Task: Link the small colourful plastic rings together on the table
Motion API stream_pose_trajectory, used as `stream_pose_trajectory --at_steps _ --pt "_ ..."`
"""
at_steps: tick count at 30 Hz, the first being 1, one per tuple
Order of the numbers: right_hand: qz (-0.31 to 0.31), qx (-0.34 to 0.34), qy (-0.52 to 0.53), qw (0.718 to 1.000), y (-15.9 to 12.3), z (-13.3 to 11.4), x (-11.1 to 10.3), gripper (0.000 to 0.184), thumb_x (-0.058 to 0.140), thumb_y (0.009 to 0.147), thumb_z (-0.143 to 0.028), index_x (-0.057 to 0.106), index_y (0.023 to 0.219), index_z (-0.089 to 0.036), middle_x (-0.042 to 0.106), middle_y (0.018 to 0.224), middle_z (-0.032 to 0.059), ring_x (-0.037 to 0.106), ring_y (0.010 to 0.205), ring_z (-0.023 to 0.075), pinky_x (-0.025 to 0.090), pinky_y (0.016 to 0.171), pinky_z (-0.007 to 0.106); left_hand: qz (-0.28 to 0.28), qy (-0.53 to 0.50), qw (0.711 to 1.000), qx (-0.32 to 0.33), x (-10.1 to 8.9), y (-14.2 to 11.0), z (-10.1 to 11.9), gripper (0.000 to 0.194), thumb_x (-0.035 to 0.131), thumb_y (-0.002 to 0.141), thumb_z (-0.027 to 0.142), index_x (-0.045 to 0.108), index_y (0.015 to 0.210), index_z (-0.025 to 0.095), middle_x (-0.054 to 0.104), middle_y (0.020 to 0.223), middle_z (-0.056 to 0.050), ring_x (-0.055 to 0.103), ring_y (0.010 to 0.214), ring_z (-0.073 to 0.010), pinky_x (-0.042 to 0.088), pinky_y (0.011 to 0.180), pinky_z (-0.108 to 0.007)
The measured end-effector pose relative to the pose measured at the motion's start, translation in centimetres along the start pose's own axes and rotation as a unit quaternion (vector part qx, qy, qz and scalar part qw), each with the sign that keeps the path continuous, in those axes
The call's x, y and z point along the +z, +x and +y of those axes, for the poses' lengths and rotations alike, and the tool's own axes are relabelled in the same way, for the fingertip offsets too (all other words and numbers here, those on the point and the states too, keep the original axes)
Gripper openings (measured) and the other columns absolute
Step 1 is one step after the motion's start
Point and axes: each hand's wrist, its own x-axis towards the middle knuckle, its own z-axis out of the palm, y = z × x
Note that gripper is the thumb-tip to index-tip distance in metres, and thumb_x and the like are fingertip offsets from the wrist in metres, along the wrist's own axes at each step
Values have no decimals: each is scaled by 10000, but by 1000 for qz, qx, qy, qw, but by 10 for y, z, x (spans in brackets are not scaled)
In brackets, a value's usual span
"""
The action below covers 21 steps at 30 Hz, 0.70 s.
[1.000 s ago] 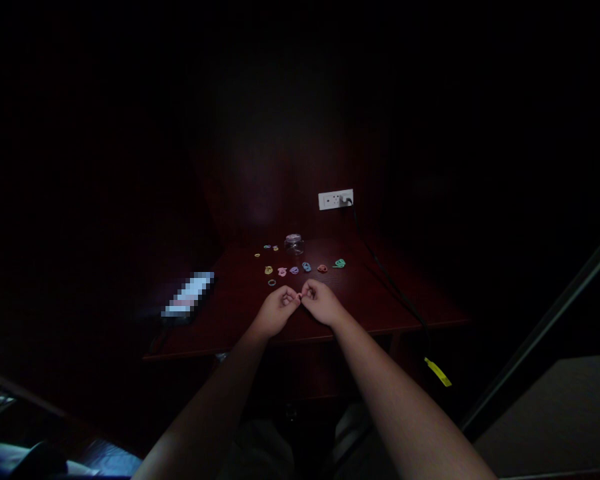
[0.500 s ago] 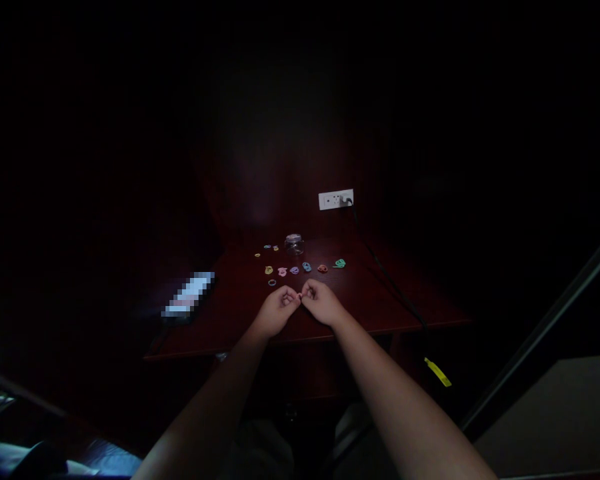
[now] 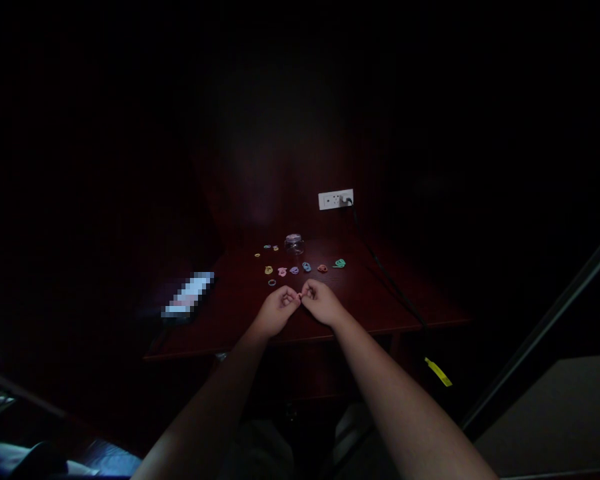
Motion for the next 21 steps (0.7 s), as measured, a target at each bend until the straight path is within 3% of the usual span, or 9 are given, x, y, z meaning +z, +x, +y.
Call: stream_pose_trajectory --at_steps 21 --pt "5 -6 -10 1000 -1 -3 0 39 470 670 -185 456 641 -165 419 533 -45 368 506 82 290 482 198 -7 10 1000 1 -1 -1 2 121 533 735 250 519 744 130 528 658 2 467 593 -78 379 568 -189"
